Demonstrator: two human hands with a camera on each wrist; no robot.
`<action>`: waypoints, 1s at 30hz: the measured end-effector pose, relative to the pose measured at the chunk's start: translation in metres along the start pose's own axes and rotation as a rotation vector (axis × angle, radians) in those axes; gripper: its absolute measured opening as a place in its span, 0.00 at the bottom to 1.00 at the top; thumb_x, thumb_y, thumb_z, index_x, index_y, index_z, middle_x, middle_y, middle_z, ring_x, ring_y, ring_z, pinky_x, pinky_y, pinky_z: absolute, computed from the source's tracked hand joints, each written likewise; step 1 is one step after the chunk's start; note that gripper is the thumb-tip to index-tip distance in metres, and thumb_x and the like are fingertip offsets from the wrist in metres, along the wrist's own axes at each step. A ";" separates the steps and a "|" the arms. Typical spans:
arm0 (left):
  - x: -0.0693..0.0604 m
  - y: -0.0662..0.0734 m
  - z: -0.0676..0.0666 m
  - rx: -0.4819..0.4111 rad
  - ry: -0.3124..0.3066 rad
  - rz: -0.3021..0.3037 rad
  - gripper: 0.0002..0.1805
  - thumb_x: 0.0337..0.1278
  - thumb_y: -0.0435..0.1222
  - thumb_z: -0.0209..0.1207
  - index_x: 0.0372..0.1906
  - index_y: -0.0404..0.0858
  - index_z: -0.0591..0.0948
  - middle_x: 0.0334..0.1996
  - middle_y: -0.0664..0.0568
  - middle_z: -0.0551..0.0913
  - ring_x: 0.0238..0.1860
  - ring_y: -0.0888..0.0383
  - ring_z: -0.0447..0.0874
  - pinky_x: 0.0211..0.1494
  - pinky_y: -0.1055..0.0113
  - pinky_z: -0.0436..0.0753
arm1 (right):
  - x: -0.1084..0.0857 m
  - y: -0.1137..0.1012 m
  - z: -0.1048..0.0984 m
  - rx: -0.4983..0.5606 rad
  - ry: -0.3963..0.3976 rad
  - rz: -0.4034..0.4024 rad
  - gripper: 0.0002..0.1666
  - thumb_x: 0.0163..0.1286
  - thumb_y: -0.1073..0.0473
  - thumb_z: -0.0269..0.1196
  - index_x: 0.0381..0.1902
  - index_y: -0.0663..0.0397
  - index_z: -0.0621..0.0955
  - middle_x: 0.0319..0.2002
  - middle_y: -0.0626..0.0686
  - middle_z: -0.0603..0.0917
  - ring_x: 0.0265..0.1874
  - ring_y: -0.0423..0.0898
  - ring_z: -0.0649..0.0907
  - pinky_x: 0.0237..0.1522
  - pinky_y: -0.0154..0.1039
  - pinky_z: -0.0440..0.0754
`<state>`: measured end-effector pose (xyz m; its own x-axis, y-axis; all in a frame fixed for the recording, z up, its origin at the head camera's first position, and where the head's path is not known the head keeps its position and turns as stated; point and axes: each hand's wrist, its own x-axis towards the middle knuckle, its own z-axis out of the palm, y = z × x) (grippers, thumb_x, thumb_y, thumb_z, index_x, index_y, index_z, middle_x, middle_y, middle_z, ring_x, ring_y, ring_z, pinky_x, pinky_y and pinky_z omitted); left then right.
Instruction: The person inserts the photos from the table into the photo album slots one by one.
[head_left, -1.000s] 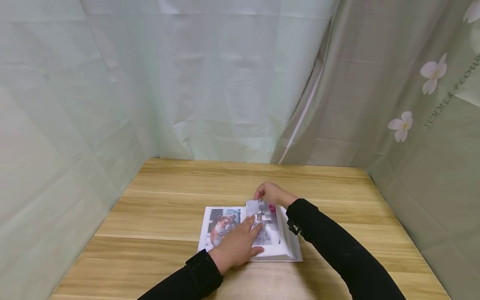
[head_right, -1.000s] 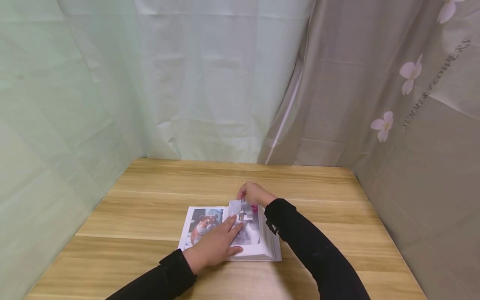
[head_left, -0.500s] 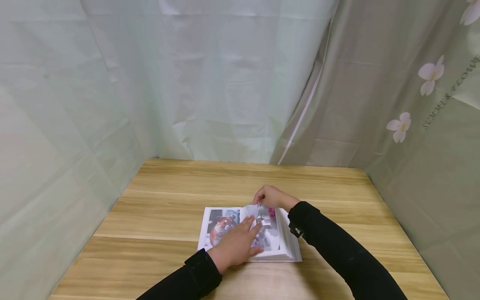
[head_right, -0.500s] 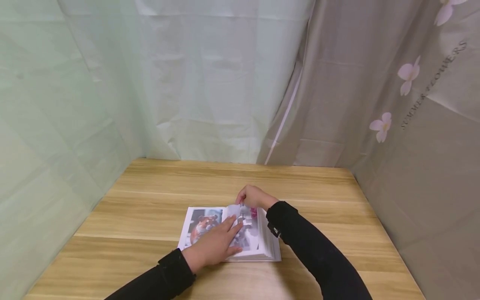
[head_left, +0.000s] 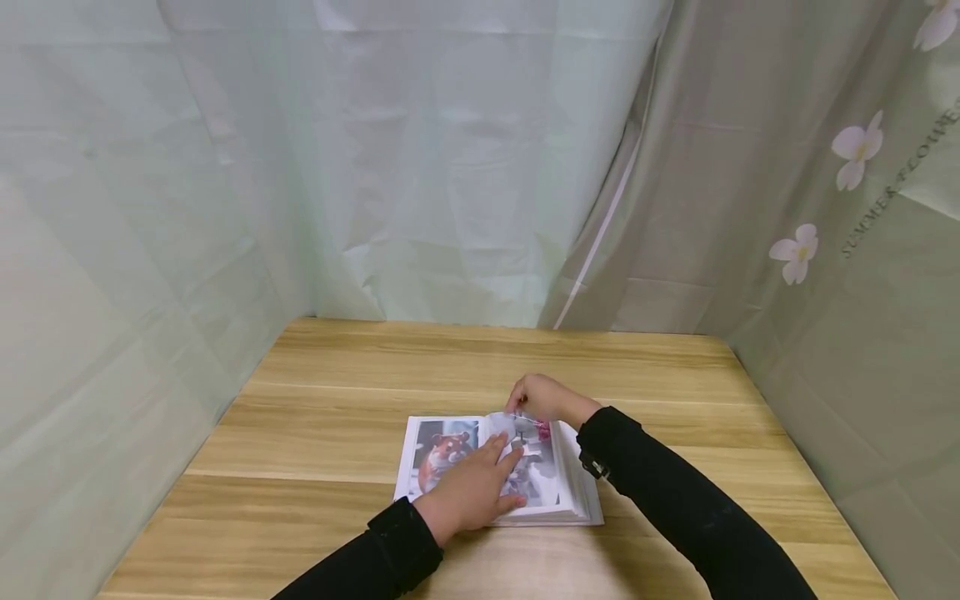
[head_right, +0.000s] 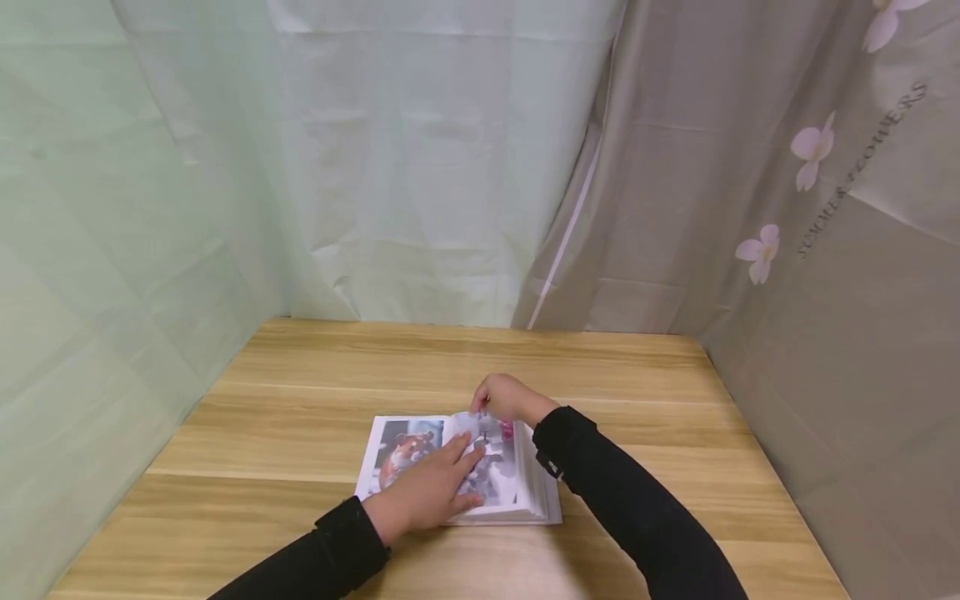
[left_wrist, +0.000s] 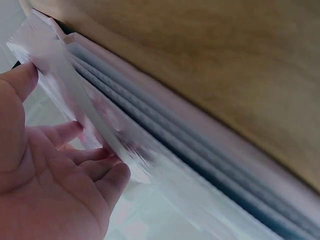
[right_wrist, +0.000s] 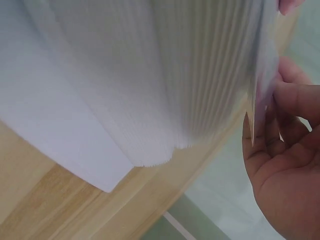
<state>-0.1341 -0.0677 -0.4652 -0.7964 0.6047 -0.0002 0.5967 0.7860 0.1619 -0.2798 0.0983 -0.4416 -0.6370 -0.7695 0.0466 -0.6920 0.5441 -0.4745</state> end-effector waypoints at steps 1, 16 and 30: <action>0.000 0.000 0.000 0.001 0.001 0.000 0.40 0.57 0.60 0.45 0.67 0.39 0.60 0.67 0.39 0.52 0.66 0.47 0.48 0.62 0.57 0.58 | 0.000 0.000 0.000 -0.010 -0.001 -0.011 0.11 0.56 0.73 0.61 0.28 0.55 0.87 0.28 0.45 0.83 0.32 0.39 0.79 0.41 0.33 0.75; 0.002 0.000 0.001 -0.005 0.000 -0.002 0.40 0.57 0.60 0.45 0.68 0.40 0.59 0.67 0.39 0.51 0.66 0.47 0.48 0.62 0.56 0.57 | -0.018 0.003 -0.003 0.015 0.101 0.091 0.12 0.61 0.73 0.57 0.33 0.56 0.85 0.33 0.47 0.82 0.38 0.43 0.79 0.42 0.37 0.75; -0.001 0.003 -0.004 -0.023 0.008 -0.021 0.40 0.56 0.59 0.48 0.68 0.40 0.60 0.67 0.39 0.52 0.65 0.46 0.49 0.61 0.54 0.58 | -0.064 -0.002 -0.008 -0.100 0.301 0.225 0.11 0.59 0.69 0.61 0.41 0.60 0.82 0.37 0.52 0.79 0.39 0.47 0.78 0.42 0.40 0.75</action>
<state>-0.1315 -0.0666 -0.4602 -0.8094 0.5873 0.0045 0.5778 0.7949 0.1850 -0.2404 0.1496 -0.4366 -0.8374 -0.5027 0.2145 -0.5441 0.7290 -0.4153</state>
